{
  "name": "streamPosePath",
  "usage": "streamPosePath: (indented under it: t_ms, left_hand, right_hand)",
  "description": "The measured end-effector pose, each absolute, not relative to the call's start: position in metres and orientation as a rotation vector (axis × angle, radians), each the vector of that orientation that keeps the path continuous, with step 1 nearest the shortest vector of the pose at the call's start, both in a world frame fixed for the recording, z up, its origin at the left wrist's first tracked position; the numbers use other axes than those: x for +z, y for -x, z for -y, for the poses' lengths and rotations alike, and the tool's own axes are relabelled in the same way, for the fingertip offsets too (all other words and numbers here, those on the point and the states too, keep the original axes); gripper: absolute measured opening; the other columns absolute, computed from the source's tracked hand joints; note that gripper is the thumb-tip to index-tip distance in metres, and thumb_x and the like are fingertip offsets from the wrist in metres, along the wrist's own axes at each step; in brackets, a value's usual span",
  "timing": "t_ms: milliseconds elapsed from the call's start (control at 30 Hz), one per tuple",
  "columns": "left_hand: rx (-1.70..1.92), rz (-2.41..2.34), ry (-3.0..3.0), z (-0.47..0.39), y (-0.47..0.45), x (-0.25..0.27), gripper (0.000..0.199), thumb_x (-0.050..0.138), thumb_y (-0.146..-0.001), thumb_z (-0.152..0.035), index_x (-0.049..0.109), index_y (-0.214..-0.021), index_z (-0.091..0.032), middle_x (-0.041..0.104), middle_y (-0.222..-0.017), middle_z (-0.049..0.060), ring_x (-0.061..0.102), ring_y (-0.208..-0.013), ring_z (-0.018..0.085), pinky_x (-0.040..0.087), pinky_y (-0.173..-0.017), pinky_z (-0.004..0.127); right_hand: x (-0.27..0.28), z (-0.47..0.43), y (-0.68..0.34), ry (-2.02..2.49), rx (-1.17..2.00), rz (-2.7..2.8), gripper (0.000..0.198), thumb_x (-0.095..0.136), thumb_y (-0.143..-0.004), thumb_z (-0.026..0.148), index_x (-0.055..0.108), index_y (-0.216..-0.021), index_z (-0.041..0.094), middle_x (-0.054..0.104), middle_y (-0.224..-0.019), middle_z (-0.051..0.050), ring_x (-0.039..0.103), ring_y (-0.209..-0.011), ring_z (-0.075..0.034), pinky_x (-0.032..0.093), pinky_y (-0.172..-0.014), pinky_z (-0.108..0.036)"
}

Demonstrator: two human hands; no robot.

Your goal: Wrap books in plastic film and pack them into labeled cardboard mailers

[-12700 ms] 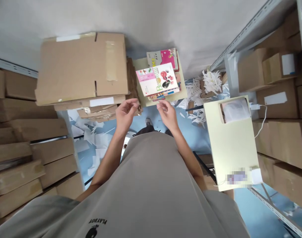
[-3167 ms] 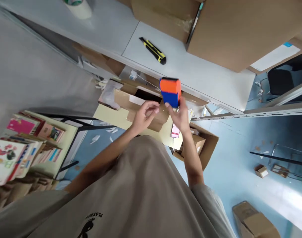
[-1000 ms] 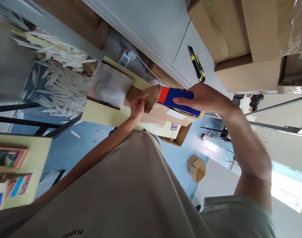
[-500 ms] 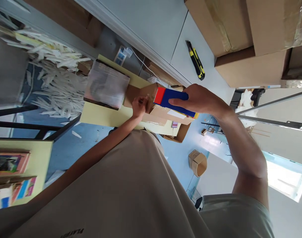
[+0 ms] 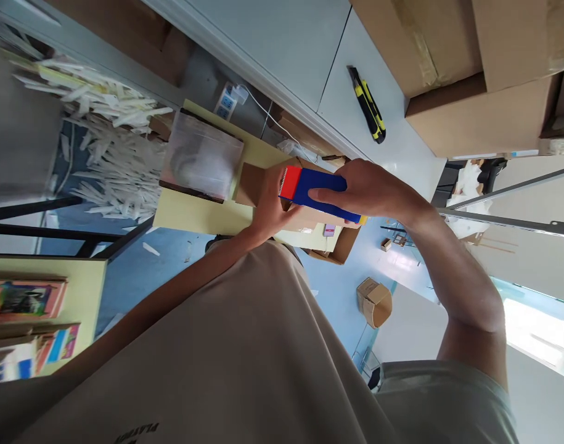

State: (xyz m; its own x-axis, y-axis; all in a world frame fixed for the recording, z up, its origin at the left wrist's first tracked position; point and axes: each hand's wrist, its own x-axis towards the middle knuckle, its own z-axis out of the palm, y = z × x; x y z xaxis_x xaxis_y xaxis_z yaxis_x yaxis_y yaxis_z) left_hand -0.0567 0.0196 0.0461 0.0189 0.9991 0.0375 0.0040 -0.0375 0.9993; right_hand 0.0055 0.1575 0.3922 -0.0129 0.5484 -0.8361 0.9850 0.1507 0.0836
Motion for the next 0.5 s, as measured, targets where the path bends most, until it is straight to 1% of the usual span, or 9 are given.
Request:
streamPosePath:
  t_ms: [67, 133, 233, 367, 433, 500]
  left_hand:
    - [1.200, -1.234, -1.273, -0.024, 0.059, 0.046, 0.105, 0.080, -0.109, -0.065, 0.024, -0.190, -0.028, 0.041, -0.195, 0.022, 0.043, -0.182, 0.043, 0.044, -0.147, 0.059]
    - [1.174, -1.252, -1.308, -0.025, 0.063, 0.043, 0.098, 0.075, -0.112, -0.054, 0.024, -0.191, -0.026, 0.043, -0.195, 0.021, 0.043, -0.182, 0.041, 0.042, -0.149, 0.058]
    - [1.158, -1.247, -1.324, -0.022, 0.068, 0.036, 0.095, 0.069, -0.112, -0.038, 0.021, -0.192, -0.025, 0.045, -0.194, 0.021, 0.045, -0.182, 0.038, 0.040, -0.150, 0.057]
    - [1.171, -1.203, -1.311, -0.015, 0.073, 0.031, 0.094, 0.066, -0.112, -0.034, 0.020, -0.194, -0.026, 0.042, -0.196, 0.020, 0.045, -0.182, 0.038, 0.041, -0.150, 0.058]
    - [1.174, -1.172, -1.334, -0.017, 0.078, 0.035, 0.094, 0.066, -0.112, -0.031, 0.022, -0.194, -0.028, 0.040, -0.197, 0.019, 0.043, -0.183, 0.038, 0.044, -0.148, 0.057]
    - [1.160, -1.134, -1.388, -0.024, 0.085, 0.043, 0.092, 0.069, -0.109, -0.025, 0.032, -0.193, -0.032, 0.038, -0.197, 0.017, 0.043, -0.182, 0.039, 0.046, -0.147, 0.057]
  right_hand:
    - [0.391, -0.154, -0.001, -1.486, -0.718, -1.671, 0.062, 0.071, -0.105, 0.082, 0.078, -0.088, 0.023, 0.070, -0.070, -0.004, 0.067, -0.070, -0.021, 0.043, -0.066, -0.036]
    - [0.392, -0.150, 0.001, -1.468, -0.706, -1.686, 0.062, 0.071, -0.104, 0.083, 0.079, -0.090, 0.023, 0.070, -0.070, -0.005, 0.067, -0.071, -0.022, 0.043, -0.065, -0.036]
    - [0.392, -0.148, -0.001, -1.455, -0.678, -1.702, 0.064, 0.069, -0.104, 0.085, 0.080, -0.092, 0.023, 0.071, -0.070, -0.006, 0.068, -0.070, -0.024, 0.043, -0.065, -0.037]
    - [0.391, -0.148, -0.010, -1.462, -0.662, -1.676, 0.064, 0.067, -0.105, 0.085, 0.081, -0.092, 0.023, 0.072, -0.070, -0.007, 0.069, -0.071, -0.024, 0.044, -0.066, -0.037]
    - [0.390, -0.148, -0.012, -1.453, -0.663, -1.670, 0.065, 0.067, -0.105, 0.085, 0.082, -0.092, 0.023, 0.072, -0.071, -0.007, 0.069, -0.071, -0.024, 0.044, -0.066, -0.038]
    - [0.389, -0.146, -0.013, -1.437, -0.664, -1.680, 0.066, 0.067, -0.105, 0.085, 0.083, -0.093, 0.023, 0.073, -0.071, -0.008, 0.069, -0.072, -0.025, 0.044, -0.067, -0.038]
